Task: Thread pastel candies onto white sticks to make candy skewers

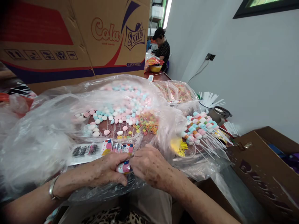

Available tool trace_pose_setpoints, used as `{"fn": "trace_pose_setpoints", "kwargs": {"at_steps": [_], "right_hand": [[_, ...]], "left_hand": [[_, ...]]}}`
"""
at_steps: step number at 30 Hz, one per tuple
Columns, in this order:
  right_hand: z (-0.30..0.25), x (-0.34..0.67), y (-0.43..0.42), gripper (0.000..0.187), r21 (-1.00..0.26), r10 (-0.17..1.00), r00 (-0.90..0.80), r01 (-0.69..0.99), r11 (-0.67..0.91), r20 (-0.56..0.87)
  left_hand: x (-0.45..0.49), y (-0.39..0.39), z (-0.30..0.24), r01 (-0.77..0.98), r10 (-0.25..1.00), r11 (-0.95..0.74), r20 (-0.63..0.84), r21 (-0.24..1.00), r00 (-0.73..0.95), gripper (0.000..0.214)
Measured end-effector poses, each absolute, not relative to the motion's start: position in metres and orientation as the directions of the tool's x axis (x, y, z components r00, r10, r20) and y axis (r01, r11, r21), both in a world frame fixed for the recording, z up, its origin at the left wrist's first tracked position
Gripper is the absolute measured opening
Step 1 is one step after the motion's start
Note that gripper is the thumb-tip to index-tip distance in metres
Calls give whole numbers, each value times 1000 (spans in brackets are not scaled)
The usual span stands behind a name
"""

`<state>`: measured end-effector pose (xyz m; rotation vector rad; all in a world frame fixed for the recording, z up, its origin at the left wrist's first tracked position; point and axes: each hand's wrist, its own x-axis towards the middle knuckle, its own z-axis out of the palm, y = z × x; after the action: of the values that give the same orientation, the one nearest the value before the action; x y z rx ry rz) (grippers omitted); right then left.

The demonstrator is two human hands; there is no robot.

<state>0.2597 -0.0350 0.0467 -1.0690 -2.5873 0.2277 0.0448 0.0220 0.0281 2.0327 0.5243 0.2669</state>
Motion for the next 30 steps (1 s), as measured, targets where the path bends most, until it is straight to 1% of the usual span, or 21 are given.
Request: {"fn": "trace_pose_setpoints", "kwargs": {"at_steps": [2,4,7,9,11,13,14,15,17,18,19,20,21,22,23,25,27,29,30], "right_hand": [[46,261,-32,20,-230,708,-645,671,705,287],[53,269,-27,18,-234,729,-601,695,679,327],[67,284,-20,21,-326,762,-536,693,643,364],[71,287,-16,27,-374,757,-549,658,653,355],[67,284,-14,31,-385,723,-598,612,690,346],[60,277,-14,33,-410,701,-621,571,711,351],[56,273,-15,32,-452,719,-594,563,692,360],[52,269,-16,29,-522,767,-529,566,638,365],[46,260,-19,21,-721,890,-295,522,456,349],[43,255,-21,20,-823,936,-172,446,353,308],[40,250,-24,25,-903,966,-84,345,257,243],[37,245,-26,33,-953,984,-47,246,179,173],[34,239,-28,37,-978,993,-50,175,117,110],[31,234,-30,35,-987,996,-70,144,73,63],[29,230,-32,32,-988,996,-80,151,42,30],[26,225,-34,28,-980,999,-45,196,25,17],[24,224,-34,26,-980,999,14,196,40,43],[23,225,-34,23,-989,997,44,134,59,66],[22,225,-34,22,-994,997,47,90,60,64]], "left_hand": [[48,20,30,286,537,-337,-66,897,841,31],[50,19,39,312,589,-174,-155,934,793,31],[53,16,52,286,588,112,-295,952,753,35],[55,12,56,276,599,214,-349,937,721,35],[57,8,54,300,655,207,-360,931,665,33],[59,5,51,333,731,92,-291,939,617,33],[60,5,49,345,770,3,-222,939,599,34],[60,5,49,350,800,-87,-144,933,582,36],[62,7,48,356,843,-201,-24,913,538,36],[63,8,49,352,860,-217,8,910,510,35],[65,10,49,345,873,-213,19,914,488,32],[66,10,49,333,882,-195,17,922,471,30],[67,11,49,319,890,-166,2,933,457,28],[68,11,48,302,895,-126,-22,945,445,28],[69,10,47,275,898,-74,-56,958,437,29],[70,9,44,166,888,62,-131,984,441,33],[68,8,43,8,854,216,-193,976,484,36],[66,7,41,-128,812,345,-227,930,537,36],[65,7,41,-166,794,394,-244,904,557,36]]}}
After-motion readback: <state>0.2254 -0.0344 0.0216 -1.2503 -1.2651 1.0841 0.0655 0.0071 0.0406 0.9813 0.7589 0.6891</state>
